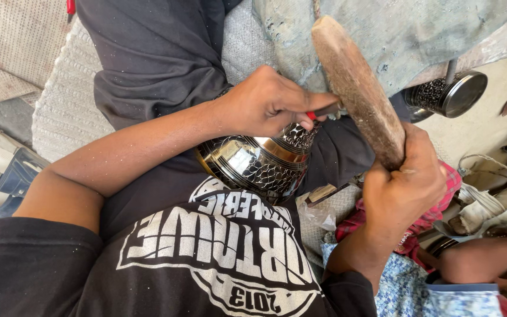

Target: The person sits cross-legged and uses a chisel and wooden mallet to engrave a decorative pattern into a polished metal vessel. The left hand holds the chisel against the surface while the right hand repeatedly strikes the chisel with the mallet to create indentations.

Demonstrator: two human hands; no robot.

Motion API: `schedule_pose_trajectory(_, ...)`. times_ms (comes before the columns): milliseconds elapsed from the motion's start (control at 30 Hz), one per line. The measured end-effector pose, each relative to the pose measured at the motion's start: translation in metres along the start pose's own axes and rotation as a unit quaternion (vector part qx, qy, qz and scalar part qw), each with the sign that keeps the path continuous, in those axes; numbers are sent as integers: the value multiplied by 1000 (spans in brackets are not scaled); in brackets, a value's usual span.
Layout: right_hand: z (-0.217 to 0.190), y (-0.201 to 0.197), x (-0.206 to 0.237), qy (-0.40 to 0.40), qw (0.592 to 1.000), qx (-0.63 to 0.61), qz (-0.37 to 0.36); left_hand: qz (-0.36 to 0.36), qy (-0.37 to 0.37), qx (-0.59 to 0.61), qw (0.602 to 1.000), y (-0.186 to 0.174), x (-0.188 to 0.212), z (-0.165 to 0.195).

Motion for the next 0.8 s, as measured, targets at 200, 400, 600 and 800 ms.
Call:
schedule_pose_trajectory(200, 26, 6, -19, 81, 941, -321, 67, 22, -15, 10, 1000, -5, 6, 0)
schedule_pose_trajectory(400, 18, 22, -24, -7, 938, -347, 20, 30, -7, -3, 1000, -3, 6, -3)
schedule_pose_trajectory(600, 6, 12, -36, 22, 933, -358, -27, 31, -10, 20, 999, 1, 8, -9)
schedule_pose_trajectory(800, 0, 5, -39, 65, 931, -357, -35, 24, -18, 24, 999, 2, 9, -12)
Point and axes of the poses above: each hand's wrist, its own x-axis away from the middle knuckle, its own y-axis out of the palm, z = x × y, the point moved 3 cm from there along -x, towards the middle knuckle, and after that the axes turned 1 degree about -z, right-handed, at the moved point
